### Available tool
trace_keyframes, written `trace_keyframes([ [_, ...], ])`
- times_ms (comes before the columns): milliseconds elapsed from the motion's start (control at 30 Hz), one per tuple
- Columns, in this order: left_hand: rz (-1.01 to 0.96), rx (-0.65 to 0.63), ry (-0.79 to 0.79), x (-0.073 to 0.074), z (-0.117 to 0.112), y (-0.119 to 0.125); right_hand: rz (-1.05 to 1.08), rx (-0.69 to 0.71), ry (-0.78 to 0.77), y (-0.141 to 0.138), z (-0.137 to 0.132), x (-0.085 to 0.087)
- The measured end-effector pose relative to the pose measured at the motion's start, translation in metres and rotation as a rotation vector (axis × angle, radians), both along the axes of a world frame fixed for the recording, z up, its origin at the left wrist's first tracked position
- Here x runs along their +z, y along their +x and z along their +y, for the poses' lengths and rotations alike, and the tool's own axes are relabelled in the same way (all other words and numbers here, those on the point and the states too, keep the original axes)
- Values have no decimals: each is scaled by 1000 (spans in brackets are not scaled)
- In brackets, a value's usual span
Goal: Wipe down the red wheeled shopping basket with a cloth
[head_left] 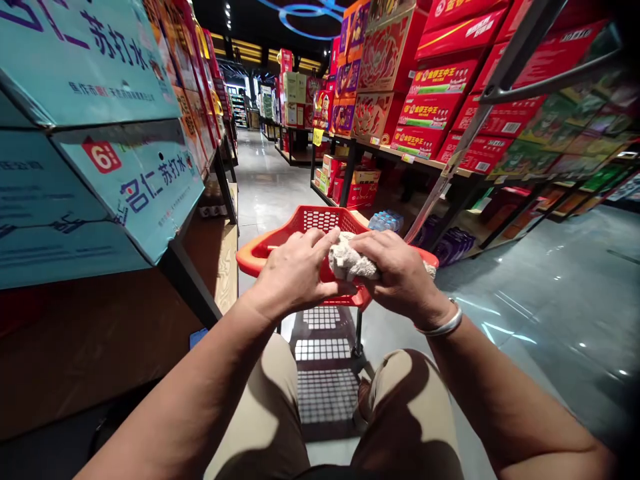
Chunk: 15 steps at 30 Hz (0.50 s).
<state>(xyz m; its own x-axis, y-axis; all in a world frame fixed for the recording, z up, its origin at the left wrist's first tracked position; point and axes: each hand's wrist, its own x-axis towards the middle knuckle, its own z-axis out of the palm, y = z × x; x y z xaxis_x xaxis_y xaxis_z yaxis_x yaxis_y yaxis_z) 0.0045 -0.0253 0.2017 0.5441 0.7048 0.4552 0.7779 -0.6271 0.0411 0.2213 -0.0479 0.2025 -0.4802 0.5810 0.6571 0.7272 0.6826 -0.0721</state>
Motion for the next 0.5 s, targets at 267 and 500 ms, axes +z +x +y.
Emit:
trace_keyframes([
  [267,135,200,-51,-2,4,9,30,-61,-124,86,-2,-1],
  [500,162,149,26,-6,3,9,530,-218,-328,141,18,-20],
])
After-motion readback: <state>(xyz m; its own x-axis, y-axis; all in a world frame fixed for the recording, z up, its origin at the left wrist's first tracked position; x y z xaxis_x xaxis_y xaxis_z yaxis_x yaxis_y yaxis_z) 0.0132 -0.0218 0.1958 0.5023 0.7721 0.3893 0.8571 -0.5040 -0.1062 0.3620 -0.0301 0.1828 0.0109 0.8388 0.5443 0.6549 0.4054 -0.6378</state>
